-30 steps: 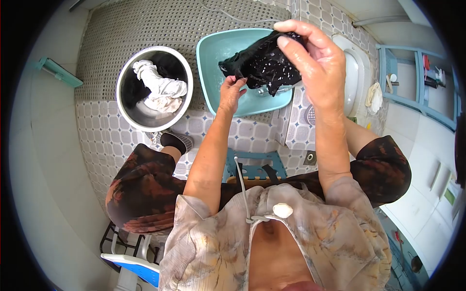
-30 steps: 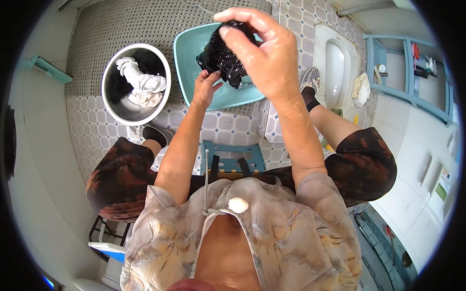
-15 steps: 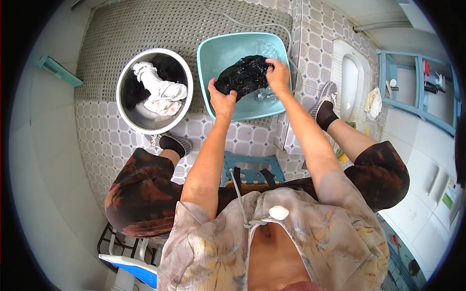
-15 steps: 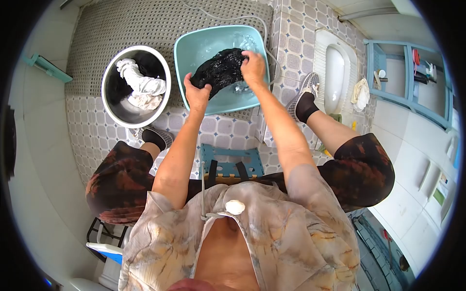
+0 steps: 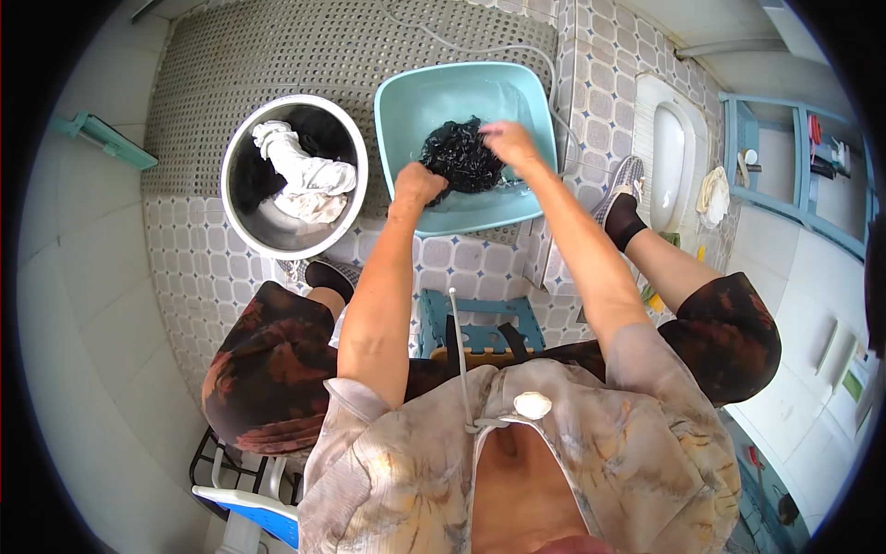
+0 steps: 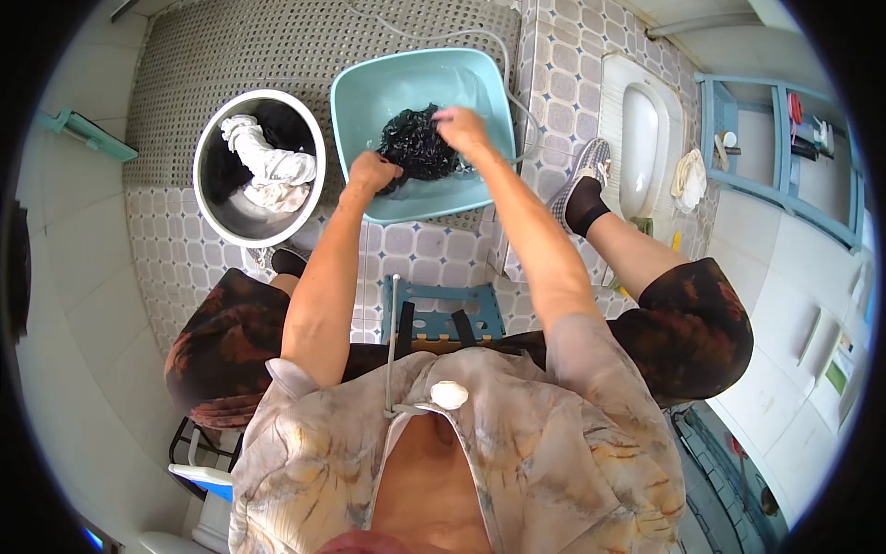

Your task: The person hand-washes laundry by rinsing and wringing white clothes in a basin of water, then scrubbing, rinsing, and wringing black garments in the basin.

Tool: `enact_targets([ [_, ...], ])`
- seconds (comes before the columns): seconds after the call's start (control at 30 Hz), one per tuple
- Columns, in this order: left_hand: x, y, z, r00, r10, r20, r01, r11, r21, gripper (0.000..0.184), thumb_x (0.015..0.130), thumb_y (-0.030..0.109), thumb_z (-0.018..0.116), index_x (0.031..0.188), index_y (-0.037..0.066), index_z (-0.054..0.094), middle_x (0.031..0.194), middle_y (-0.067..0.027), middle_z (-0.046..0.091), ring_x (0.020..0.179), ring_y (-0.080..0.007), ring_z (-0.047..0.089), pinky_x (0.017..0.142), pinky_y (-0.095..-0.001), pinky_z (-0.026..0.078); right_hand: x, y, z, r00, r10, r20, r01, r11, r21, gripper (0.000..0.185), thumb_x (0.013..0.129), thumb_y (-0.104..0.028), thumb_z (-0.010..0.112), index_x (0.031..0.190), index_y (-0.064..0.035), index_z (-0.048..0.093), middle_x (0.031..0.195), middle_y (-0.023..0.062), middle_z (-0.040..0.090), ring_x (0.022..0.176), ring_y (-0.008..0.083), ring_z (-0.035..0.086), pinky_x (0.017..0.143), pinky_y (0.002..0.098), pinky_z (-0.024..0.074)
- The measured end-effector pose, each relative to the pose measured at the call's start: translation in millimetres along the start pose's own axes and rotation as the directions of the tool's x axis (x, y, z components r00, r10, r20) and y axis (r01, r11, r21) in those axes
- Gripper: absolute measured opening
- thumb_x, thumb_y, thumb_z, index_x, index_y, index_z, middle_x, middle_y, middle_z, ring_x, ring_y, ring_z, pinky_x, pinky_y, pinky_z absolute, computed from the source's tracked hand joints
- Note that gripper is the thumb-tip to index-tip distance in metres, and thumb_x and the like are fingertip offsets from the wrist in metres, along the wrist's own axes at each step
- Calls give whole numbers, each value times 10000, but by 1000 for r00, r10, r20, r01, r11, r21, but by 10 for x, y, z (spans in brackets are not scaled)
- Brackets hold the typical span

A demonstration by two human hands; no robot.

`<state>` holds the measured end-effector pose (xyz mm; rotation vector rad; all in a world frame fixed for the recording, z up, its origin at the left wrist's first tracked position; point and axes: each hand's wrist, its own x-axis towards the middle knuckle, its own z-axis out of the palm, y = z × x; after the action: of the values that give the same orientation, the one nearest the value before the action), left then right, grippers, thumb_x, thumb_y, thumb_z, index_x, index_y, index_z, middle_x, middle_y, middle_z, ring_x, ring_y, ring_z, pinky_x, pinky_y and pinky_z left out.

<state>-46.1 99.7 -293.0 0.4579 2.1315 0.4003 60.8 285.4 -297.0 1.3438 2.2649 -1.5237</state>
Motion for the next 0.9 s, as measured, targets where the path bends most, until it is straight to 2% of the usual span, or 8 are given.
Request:
enact_targets([
  [0.1, -299, 258, -460, 986, 102, -131, -94, 993, 66, 321, 785, 293, 643, 914, 7, 710, 936, -246, 669, 946, -388, 643, 863, -430, 503, -129, -427, -424, 961, -137, -241, 200, 944, 260, 233, 810, -121, 598, 1008, -74, 712, 884, 80, 712, 775, 147, 644, 729, 275, 495],
  [0.23, -478, 374, -959, 954, 137, -268, -107, 986, 124, 321, 861, 329, 579, 934, 48, 714, 933, -234, 670, 928, -400, 641, 829, -431, 513, -653, -1125, -974, 812, -338, -477, 505, 816, 281, 177, 847, -41, 595, 992, -52, 695, 748, -30, 633, 643, 29, 518, 577, 193, 418],
  [0.33, -770, 469, -1298, 926, 239, -291, -210, 969, 128, 428, 773, 401, 677, 983, 29, 705, 947, -215, 683, 924, -360, 659, 842, -412, 507, -1026, -1509, -1244, 706, -392, -589, 654, 680, 331, 163, 856, -9, 590, 999, -24, 668, 747, -50, 590, 614, -1, 465, 535, 166, 371],
  [0.43, -961, 538, -1552, 964, 254, -82, -242, 961, 135, 498, 726, 436, 712, 1014, 30, 698, 967, -205, 687, 931, -346, 662, 858, -413, 500, -1196, -1685, -1436, 586, -398, -706, 745, 608, 276, 156, 857, -5, 587, 993, -19, 661, 757, -43, 598, 618, 3, 476, 541, 166, 375],
  [0.5, -835, 464, -1464, 971, 216, -100, -190, 957, 220, 475, 741, 418, 703, 1004, 23, 698, 976, -202, 687, 938, -338, 662, 858, -410, 501, -1246, -1727, -1493, 543, -383, -748, 783, 551, 287, 154, 855, -3, 585, 987, -23, 662, 759, -39, 604, 616, 7, 480, 545, 167, 379],
  [0.7, -557, 292, -752, 769, 222, -600, -128, 972, 197, 384, 866, 338, 591, 1112, 44, 624, 909, -295, 641, 875, -443, 632, 768, -484, 520, -669, -905, -1041, 684, -339, -646, 533, 837, 126, 127, 830, -72, 603, 923, -83, 689, 727, -6, 662, 622, 47, 559, 593, 220, 459],
  [0.8, -418, 269, -411, 851, 121, -512, -125, 992, 27, 363, 878, 335, 573, 1074, 31, 603, 949, -258, 627, 852, -439, 632, 760, -496, 515, -411, -377, -609, 782, -308, -542, 387, 921, 36, 143, 810, -74, 585, 912, -82, 686, 815, 112, 695, 704, 220, 668, 687, 328, 521],
  [0.9, -365, 194, 3, 870, 160, -465, -176, 984, 11, 408, 885, 269, 556, 1242, 80, 502, 1086, -253, 575, 928, -432, 619, 810, -490, 506, -260, -8, -184, 807, -305, -506, 259, 952, -161, 138, 767, -61, 589, 848, -106, 691, 811, 139, 682, 796, 319, 650, 766, 398, 513],
])
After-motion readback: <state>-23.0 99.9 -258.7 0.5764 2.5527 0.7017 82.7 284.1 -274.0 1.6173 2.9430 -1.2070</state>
